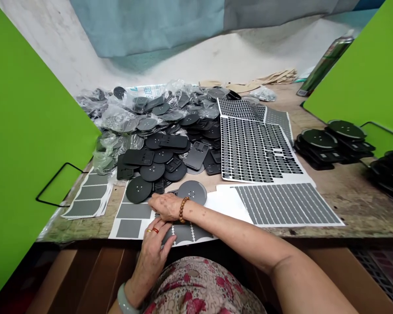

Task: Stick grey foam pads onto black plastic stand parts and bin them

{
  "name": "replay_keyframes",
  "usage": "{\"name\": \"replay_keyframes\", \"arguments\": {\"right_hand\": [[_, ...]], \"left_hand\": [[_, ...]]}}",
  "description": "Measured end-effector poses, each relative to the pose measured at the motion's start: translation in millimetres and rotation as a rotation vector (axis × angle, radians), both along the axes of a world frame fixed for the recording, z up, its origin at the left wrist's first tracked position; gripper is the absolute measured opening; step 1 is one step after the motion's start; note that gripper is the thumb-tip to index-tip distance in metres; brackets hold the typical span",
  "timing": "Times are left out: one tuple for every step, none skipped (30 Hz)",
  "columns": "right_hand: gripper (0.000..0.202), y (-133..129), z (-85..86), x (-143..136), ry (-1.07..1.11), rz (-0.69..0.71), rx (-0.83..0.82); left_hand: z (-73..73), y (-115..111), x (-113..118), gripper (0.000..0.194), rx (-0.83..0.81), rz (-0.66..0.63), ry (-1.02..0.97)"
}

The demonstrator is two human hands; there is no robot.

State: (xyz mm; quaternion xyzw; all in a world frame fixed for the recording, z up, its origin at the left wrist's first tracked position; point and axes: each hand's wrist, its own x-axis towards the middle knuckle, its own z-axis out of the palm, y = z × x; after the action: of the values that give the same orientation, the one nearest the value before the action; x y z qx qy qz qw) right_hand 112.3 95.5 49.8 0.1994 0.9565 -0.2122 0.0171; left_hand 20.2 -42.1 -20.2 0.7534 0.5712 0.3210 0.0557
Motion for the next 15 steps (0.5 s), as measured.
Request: {"name": "replay_keyframes", "arguments": {"right_hand": [[0.006, 1.6, -0.6, 2.2, 0.036, -0.006, -0.033], [0.005, 3.5, -0.9, 5.1, 0.074, -0.015, -0.075], [0.005, 5.6, -0.6, 8.5, 0.116, -0.025, -0.126], [0.006, 7.7, 0.1, 12.5, 0.161, -0.036, -0.183], [0.008, 9.9, 1.4, 16.9, 0.208, -0.051, -0.241], [0.009, 11.9, 3.1, 21.3, 0.255, -0.072, -0.3], [0.009, 13.9, 5.1, 25.8, 0.3, -0.098, -0.364], [0.009, 15.6, 7.2, 30.0, 0.341, -0.127, -0.438], [0.009, 17.1, 9.5, 33.9, 0.377, -0.158, -0.523], [0.01, 18.3, 11.9, 37.4, 0.411, -0.189, -0.616], [0.011, 19.3, 14.5, 40.5, 0.45, -0.217, -0.707], [0.013, 19.9, 17.5, 43.5, 0.491, -0.241, -0.787], [0.015, 20.2, 21.0, 46.2, 0.531, -0.258, -0.842], [0.017, 20.0, 25.1, 48.9, 0.561, -0.268, -0.871], [0.017, 19.3, 29.9, 51.5, 0.575, -0.269, -0.881]], "left_hand": [[-1.1, 0.0, -0.3, 0.031, 0.001, 0.001, 0.002], [-2.0, -0.1, -0.6, 0.031, 0.005, 0.003, 0.004], [-2.9, -0.2, -0.8, 0.031, 0.011, 0.005, 0.007], [-3.7, -0.3, -1.0, 0.031, 0.016, 0.005, 0.01], [-4.4, -0.5, -1.0, 0.031, 0.021, 0.006, 0.012], [-5.0, -0.7, -1.1, 0.031, 0.022, 0.008, 0.013], [-5.5, -0.8, -1.0, 0.031, 0.022, 0.009, 0.014], [-5.9, -1.0, -0.9, 0.031, 0.019, 0.009, 0.014], [-6.2, -1.3, -0.7, 0.032, 0.016, 0.007, 0.013], [-6.2, -1.5, -0.6, 0.032, 0.013, 0.006, 0.012], [-5.7, -1.6, -0.5, 0.032, 0.009, 0.002, 0.007], [-4.5, -1.6, -0.5, 0.032, 0.002, -0.004, -0.003], [-2.5, -1.4, -0.7, 0.031, -0.006, -0.009, -0.021], [0.4, -0.9, -1.1, 0.03, -0.015, -0.008, -0.053], [4.3, 0.0, -1.7, 0.028, -0.022, 0.006, -0.1]]}}
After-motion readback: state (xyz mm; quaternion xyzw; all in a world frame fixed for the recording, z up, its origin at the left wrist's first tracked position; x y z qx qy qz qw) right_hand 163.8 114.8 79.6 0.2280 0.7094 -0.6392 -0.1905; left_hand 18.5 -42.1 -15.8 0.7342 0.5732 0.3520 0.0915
